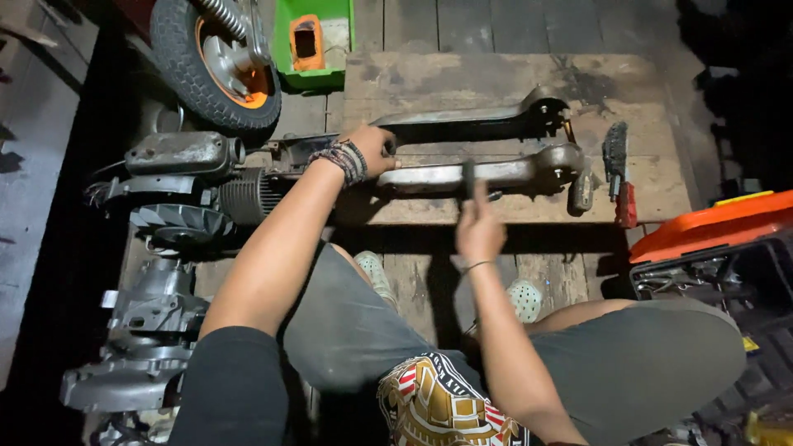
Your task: The person cleans a motorcycle engine component using a brush and a metal scraping tool.
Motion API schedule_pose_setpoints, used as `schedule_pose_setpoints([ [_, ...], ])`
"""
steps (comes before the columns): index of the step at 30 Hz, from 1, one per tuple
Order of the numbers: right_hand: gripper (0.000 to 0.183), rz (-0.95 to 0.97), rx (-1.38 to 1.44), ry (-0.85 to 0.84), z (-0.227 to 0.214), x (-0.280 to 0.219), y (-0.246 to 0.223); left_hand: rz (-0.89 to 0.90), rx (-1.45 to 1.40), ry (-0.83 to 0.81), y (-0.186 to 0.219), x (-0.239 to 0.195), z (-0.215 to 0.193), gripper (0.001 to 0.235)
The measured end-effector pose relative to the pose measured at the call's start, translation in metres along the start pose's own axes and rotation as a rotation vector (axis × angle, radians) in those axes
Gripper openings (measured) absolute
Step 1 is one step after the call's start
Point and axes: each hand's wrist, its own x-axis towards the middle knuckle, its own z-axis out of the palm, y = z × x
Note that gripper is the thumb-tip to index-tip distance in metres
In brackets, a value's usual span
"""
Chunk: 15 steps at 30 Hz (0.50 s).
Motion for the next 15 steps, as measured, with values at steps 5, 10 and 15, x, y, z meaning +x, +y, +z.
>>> schedule_pose_setpoints([
  [5, 0.049, -0.112, 0.137, -0.296, 0.024, -0.01, -0.043, -0.006, 0.024, -0.024, 0.005, -0.003, -0.004, 0.034],
  [10, 0.038, -0.134, 0.386, -0.234, 0.027, 0.018, 0.0, -0.026, 0.002, -0.016, -0.006, 0.004, -0.004, 0.034],
  [15, 0.039, -0.078, 0.447, 0.048, -0.001, 0.035, 0.055, -0.005, -0.027, -0.001, -0.022, 0.019, 0.014, 0.037],
])
